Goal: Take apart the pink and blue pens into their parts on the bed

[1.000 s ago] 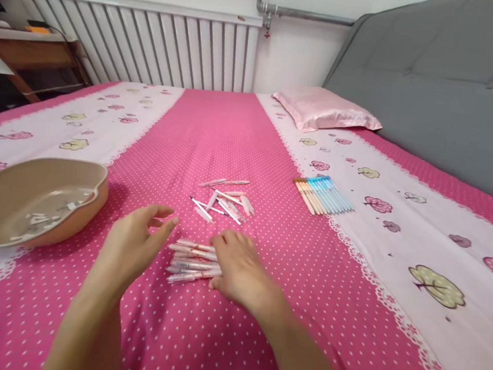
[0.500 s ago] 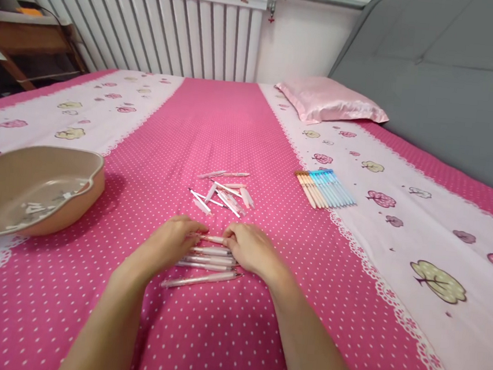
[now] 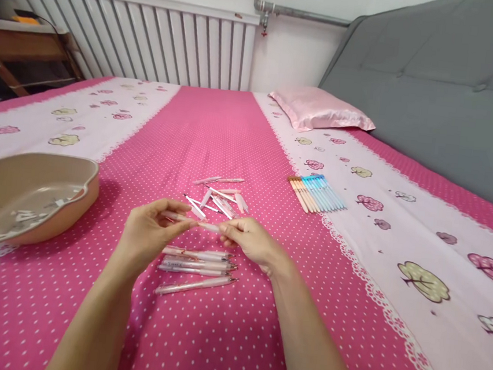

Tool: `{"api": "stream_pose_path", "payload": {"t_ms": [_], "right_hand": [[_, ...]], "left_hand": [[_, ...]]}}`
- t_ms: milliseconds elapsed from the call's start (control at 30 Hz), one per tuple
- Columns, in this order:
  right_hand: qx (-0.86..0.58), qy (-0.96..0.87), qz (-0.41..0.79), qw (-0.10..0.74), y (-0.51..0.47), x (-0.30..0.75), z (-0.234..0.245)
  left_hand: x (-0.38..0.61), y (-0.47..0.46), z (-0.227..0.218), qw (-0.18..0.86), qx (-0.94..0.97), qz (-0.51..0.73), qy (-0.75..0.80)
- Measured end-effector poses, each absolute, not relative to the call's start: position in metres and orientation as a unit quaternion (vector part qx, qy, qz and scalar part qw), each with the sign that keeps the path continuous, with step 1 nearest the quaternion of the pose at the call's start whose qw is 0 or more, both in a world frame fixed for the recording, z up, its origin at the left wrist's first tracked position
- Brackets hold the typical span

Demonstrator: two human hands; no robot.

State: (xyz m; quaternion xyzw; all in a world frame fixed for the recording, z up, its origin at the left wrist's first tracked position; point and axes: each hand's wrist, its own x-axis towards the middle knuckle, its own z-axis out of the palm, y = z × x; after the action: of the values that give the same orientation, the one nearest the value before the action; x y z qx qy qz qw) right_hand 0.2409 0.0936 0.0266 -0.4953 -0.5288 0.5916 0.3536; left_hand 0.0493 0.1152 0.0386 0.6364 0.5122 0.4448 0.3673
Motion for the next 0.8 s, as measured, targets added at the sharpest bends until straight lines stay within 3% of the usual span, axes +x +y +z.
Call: {"api": "stream_pose_path", "payload": {"t_ms": [167,333,800], "right_hand": [[-0.380,-0.534,0.681,0.327,0.088,0.236,0.033],[-0.346,-0.477,0.727,0.354,0.086,0.234,0.034],[-0.416,-0.513,0.642,0.389,0.086,0.228,0.041]], "left_hand": [[0.053,0.111,0.044,0.554,0.460,0.553,0.420],[0.061,0.107,0.044,0.671,0.427,0.490,0.357],[0.073,0.107,0.041,0.609,0.431,0.558,0.363]]}}
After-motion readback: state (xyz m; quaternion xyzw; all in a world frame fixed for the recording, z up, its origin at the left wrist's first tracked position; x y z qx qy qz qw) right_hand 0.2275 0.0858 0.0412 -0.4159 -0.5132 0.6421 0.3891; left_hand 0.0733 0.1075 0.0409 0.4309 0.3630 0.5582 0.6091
